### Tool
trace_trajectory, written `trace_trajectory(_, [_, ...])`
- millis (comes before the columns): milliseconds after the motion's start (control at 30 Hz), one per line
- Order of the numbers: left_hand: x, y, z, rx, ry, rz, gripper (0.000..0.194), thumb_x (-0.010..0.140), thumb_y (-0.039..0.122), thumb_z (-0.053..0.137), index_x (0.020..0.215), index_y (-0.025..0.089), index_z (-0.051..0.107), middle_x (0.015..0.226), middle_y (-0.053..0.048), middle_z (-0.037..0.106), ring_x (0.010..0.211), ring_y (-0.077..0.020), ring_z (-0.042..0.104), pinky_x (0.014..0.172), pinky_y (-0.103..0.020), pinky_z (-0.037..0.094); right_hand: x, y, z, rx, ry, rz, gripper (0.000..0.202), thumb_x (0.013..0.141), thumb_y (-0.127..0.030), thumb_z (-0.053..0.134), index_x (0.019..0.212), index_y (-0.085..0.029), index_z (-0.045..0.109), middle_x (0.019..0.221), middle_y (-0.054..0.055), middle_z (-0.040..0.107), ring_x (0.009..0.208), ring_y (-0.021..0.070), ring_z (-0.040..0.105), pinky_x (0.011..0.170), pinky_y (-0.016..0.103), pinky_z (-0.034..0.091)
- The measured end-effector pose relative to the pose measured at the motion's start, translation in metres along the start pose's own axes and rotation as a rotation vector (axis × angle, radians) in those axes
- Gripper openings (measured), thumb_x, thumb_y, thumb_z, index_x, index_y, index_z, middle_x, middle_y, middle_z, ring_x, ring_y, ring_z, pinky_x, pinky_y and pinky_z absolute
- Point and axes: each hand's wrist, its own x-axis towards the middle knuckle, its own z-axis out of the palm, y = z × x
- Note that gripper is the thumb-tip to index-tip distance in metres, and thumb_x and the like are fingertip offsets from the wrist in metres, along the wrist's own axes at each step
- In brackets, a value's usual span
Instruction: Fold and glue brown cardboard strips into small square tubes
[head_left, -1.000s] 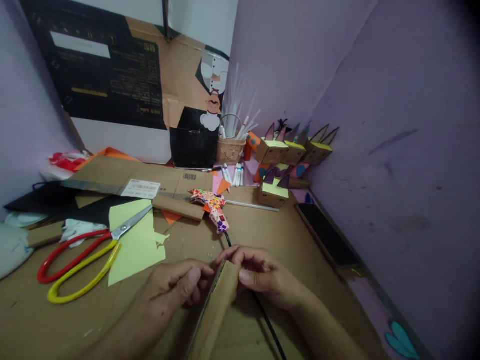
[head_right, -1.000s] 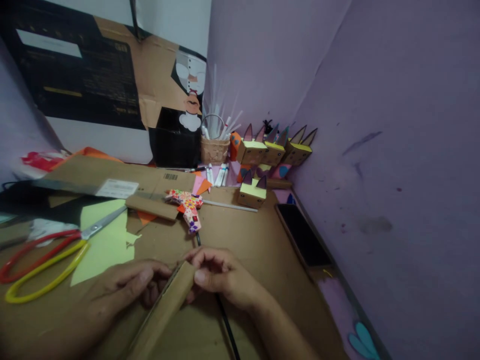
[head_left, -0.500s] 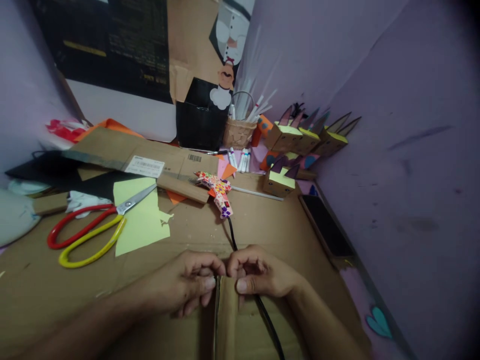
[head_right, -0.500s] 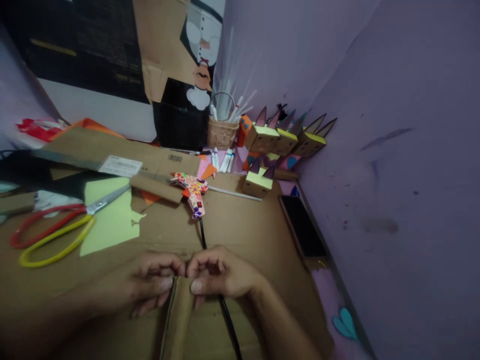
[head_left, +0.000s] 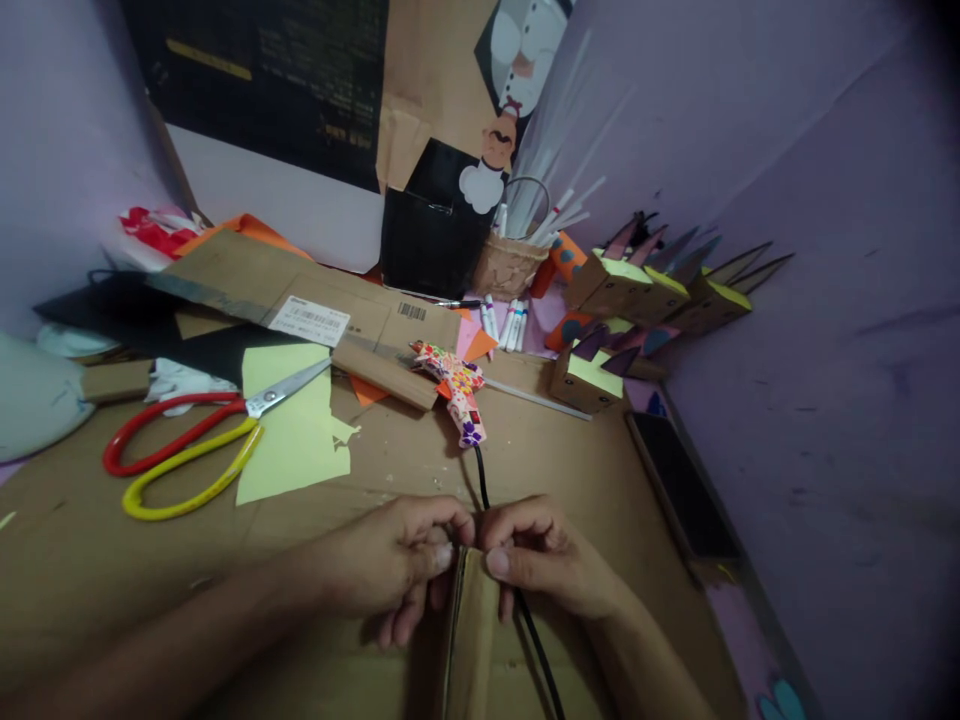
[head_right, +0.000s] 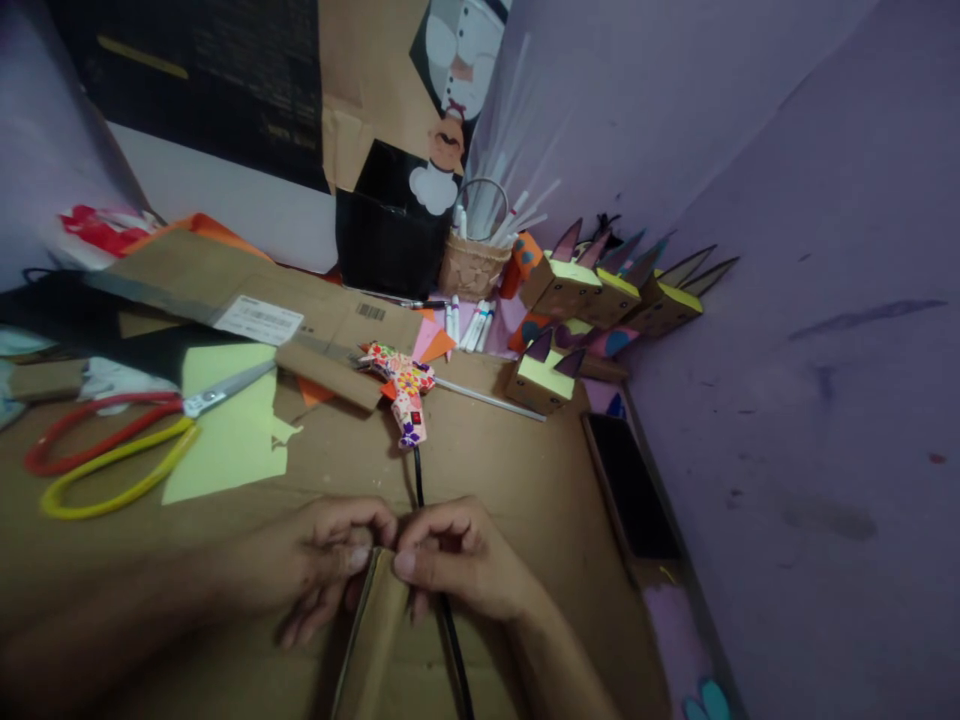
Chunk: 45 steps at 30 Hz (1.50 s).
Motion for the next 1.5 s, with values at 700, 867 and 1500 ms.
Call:
trace_trajectory(700, [-0.009,0.002,-0.002,0.051,-0.012,0.007,0.034,0.076,0.053,0.050,0.080,0.021,0.040,0.038,0.012,0.040,0.031,-0.0051,0.038,0.031,-0.012,0.031,-0.001,-0.013,0.009,-0.396,0.093,-0.154,0.031,0.068,-0.037,0.069,0.050,-0.013,0.059,0.070,0.001,0.047,0.060,0.0093,0.044,0.047,0.021,0.031])
trace_trajectory(867, [-0.009,-0.002,-0.002,0.066,0.001,0.045,0.030,0.078,0.050,0.049,0.080,0.021,0.040,0.041,0.011,0.040,0.032,-0.0056,0.037,0.031,-0.013,0.028,-0.001,-0.015,0.013,-0.415,0.126,-0.138,0.026,0.067,-0.027,0.066,0.047,-0.013,0.054,0.068,0.000,0.045,0.056,0.0081,0.040,0.047,0.021,0.029])
trace_trajectory(1500, [-0.011,0.012,0.005,0.292,0.227,0.095,0.018,0.074,0.035,0.047,0.067,0.019,0.043,0.058,0.007,0.035,0.055,-0.0098,0.030,0.050,-0.021,0.024,-0.003,-0.018,0.020,-0.414,0.133,-0.217,0.023,0.072,-0.023,0.061,0.052,-0.013,0.057,0.073,0.001,0.048,0.064,0.0103,0.045,0.055,0.022,0.033])
